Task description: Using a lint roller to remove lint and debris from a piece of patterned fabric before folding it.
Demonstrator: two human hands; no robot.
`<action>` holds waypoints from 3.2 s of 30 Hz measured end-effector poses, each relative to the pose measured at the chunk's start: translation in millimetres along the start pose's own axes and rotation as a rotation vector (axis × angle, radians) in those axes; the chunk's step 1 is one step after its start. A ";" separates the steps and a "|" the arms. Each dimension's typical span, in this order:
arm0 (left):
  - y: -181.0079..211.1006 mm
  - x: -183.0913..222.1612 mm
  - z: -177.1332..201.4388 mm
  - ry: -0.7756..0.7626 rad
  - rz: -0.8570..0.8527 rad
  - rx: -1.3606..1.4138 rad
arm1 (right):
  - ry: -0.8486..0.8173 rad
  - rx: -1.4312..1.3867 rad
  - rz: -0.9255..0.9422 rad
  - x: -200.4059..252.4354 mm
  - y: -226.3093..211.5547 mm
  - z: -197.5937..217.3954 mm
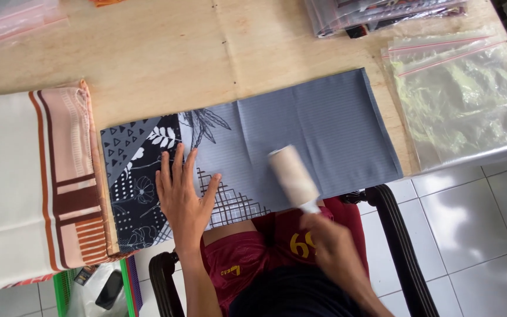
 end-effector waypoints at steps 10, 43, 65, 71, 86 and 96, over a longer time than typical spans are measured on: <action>-1.4 2.0 0.3 0.020 -0.021 -0.006 | 0.475 -0.094 -0.193 1.0 23.5 94.4; -1.9 3.4 1.2 0.033 -0.031 0.004 | 0.159 -0.017 -0.143 4.4 9.1 31.4; 206.1 76.5 148.1 -0.182 -0.833 0.820 | 0.151 -0.232 0.290 -6.4 -26.7 7.4; 200.1 59.6 177.0 0.191 -0.179 -0.045 | 0.138 -0.217 0.271 -3.0 -29.4 13.5; 66.6 3.2 -45.6 -0.141 -0.261 0.041 | 0.100 -0.070 -0.071 4.8 14.7 40.0; 60.8 -7.4 -49.8 -0.148 -0.237 0.033 | 0.495 -0.112 -0.138 5.1 -12.3 101.0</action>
Point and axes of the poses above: each hand's wrist, its own x-axis away from the middle knuckle, its own z-axis out of the back of the hand, y = z × x, the point moved 7 cm from there along -x, towards the middle knuckle, and after that the axes turned 3 degrees about -x, right-handed, at the moved point
